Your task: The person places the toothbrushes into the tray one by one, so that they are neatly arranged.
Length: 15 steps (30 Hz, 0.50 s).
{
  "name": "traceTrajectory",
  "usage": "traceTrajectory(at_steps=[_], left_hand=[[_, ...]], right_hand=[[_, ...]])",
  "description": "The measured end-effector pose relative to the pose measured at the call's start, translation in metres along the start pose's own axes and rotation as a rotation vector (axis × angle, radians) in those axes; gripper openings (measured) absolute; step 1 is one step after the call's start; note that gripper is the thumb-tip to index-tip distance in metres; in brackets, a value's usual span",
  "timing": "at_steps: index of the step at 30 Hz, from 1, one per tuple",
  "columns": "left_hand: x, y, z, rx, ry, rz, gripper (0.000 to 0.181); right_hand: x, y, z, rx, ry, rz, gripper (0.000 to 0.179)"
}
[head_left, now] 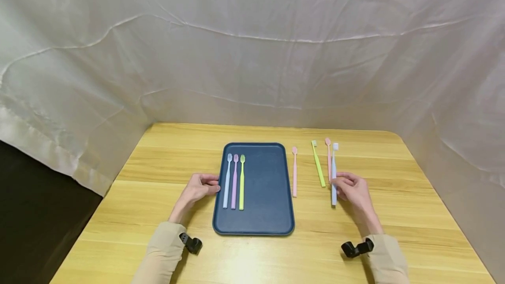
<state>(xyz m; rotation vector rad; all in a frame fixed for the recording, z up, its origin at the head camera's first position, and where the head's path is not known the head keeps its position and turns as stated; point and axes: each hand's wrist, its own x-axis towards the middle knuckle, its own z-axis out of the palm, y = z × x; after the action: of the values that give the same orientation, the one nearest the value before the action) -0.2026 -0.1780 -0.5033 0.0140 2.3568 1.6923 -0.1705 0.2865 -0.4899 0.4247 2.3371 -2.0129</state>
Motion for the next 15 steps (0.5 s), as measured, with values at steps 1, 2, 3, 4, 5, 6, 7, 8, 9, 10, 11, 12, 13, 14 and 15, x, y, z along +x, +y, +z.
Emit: traceTrajectory(at_steps=[1, 2, 3, 4, 5, 6, 7, 8, 9, 10, 11, 12, 13, 14, 15], left_hand=[[0.0, 0.0, 0.0, -0.001, -0.002, 0.001, 0.043], [0.0, 0.0, 0.0, -0.003, -0.003, 0.001, 0.043], [0.0, 0.0, 0.0, -0.004, -0.004, 0.0, 0.043], [0.0, 0.0, 0.0, -0.004, -0.004, -0.001, 0.043], [0.0, 0.0, 0.0, -0.005, -0.003, -0.001, 0.043], [0.0, 0.0, 0.0, -0.005, -0.003, -0.001, 0.043], [0.001, 0.0, 0.0, -0.005, -0.002, -0.002, 0.043], [0.001, 0.0, 0.0, -0.004, 0.0, -0.002, 0.043], [0.001, 0.0, 0.0, -0.003, 0.001, -0.003, 0.043], [0.001, 0.0, 0.0, -0.001, 0.002, -0.003, 0.043], [0.001, 0.0, 0.0, 0.001, 0.004, -0.004, 0.043], [0.001, -0.001, 0.0, 0.003, 0.006, -0.005, 0.043], [0.001, -0.001, 0.0, 0.003, 0.009, -0.006, 0.043], [0.001, -0.001, 0.0, 0.004, 0.009, -0.006, 0.043], [0.001, -0.001, 0.0, 0.006, 0.01, -0.005, 0.043]], right_hand=[[0.0, 0.0, 0.001, -0.004, -0.01, -0.007, 0.04], [-0.001, -0.001, 0.003, -0.002, -0.019, -0.012, 0.041], [-0.001, -0.001, 0.004, -0.005, -0.026, -0.017, 0.042], [-0.002, -0.002, 0.006, -0.004, -0.031, -0.023, 0.042], [-0.002, -0.003, 0.007, -0.008, -0.039, -0.031, 0.043], [-0.003, -0.003, 0.009, 0.001, -0.045, -0.033, 0.043], [-0.004, -0.004, 0.01, 0.001, -0.054, -0.038, 0.044], [-0.005, -0.004, 0.012, 0.006, -0.06, -0.04, 0.044], [-0.005, -0.005, 0.013, 0.012, -0.068, -0.042, 0.044], [-0.006, -0.005, 0.015, 0.028, -0.074, -0.041, 0.044], [-0.007, -0.005, 0.016, 0.036, -0.084, -0.042, 0.045], [-0.008, -0.005, 0.018, 0.045, -0.092, -0.041, 0.045], [-0.008, -0.005, 0.019, 0.051, -0.101, -0.044, 0.045], [-0.009, -0.005, 0.021, 0.065, -0.107, -0.044, 0.044], [-0.009, -0.005, 0.023, 0.075, -0.11, -0.047, 0.044]])
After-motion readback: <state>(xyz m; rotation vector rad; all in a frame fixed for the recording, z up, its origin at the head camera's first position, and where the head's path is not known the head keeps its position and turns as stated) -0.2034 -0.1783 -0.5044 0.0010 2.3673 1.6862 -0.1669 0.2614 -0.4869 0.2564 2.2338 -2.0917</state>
